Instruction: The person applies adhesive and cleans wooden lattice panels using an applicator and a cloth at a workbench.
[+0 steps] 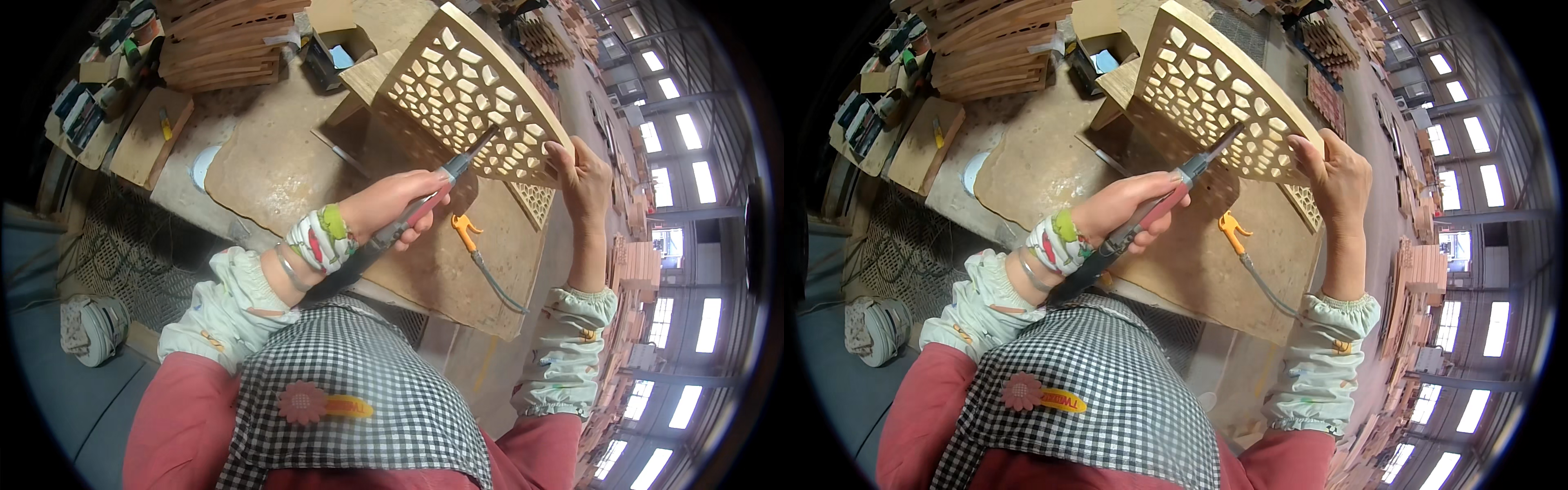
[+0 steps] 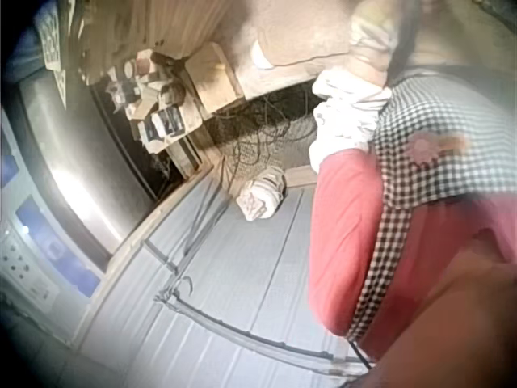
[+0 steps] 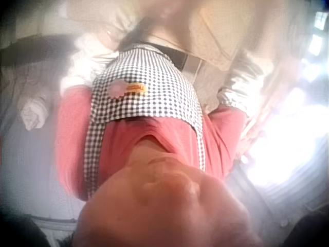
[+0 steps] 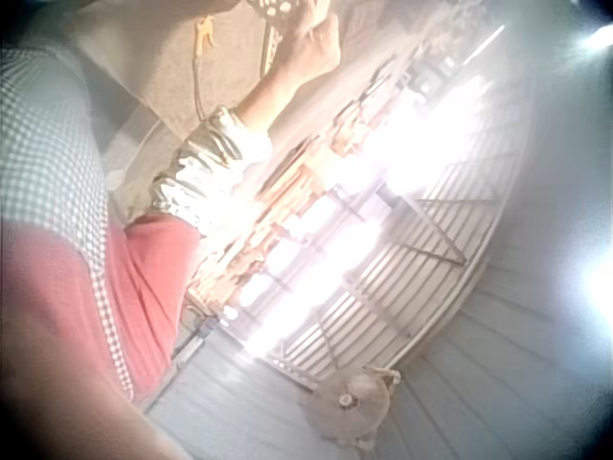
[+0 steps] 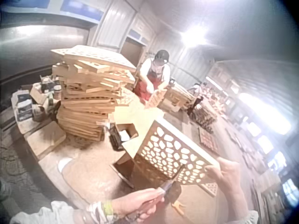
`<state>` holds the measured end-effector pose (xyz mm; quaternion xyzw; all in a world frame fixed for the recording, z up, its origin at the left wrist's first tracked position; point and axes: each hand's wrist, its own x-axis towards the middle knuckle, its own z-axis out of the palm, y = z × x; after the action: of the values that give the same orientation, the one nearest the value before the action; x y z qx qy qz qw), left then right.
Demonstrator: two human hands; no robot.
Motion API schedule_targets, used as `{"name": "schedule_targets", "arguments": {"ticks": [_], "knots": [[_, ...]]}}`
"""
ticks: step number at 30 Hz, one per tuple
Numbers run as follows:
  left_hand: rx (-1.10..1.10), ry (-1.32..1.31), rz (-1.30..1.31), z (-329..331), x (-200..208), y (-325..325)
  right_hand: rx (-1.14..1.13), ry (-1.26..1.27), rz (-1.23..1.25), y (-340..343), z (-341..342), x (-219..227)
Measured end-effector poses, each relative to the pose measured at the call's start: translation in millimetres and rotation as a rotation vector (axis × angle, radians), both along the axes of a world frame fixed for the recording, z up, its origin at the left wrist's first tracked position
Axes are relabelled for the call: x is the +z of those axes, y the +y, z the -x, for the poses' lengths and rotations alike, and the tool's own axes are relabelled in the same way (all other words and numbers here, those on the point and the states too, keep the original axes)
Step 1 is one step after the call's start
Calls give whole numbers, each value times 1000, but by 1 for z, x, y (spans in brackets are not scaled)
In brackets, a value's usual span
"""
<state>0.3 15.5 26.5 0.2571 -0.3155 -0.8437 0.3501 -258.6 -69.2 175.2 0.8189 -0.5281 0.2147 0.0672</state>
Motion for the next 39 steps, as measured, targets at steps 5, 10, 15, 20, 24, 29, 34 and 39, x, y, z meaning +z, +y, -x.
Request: {"name": "schedule_targets", "arguments": {"ticks": [5, 10, 15, 20, 24, 29, 34, 39], "knots": [[50, -18, -1, 11, -1, -13, -1, 43, 19, 0, -1, 0], [13, 3, -50, 12, 2, -16, 12, 23, 25, 3, -2, 1], [-14, 3, -31, 16, 1, -13, -2, -31, -3, 4, -4, 0], [66, 4, 11, 13, -5, -19, -24, 33, -1, 3, -2, 0], [88, -73, 26, 17, 1, -12, -18, -4, -18, 5, -4, 1], [74, -89, 49, 14, 0, -15, -12, 1, -14, 2, 1, -2], [57, -183, 63, 2, -10, 16, -97, -12, -21, 0, -5, 0], [232, -510, 396, 10, -5, 43, -131, 48, -7, 5, -16, 3]]}}
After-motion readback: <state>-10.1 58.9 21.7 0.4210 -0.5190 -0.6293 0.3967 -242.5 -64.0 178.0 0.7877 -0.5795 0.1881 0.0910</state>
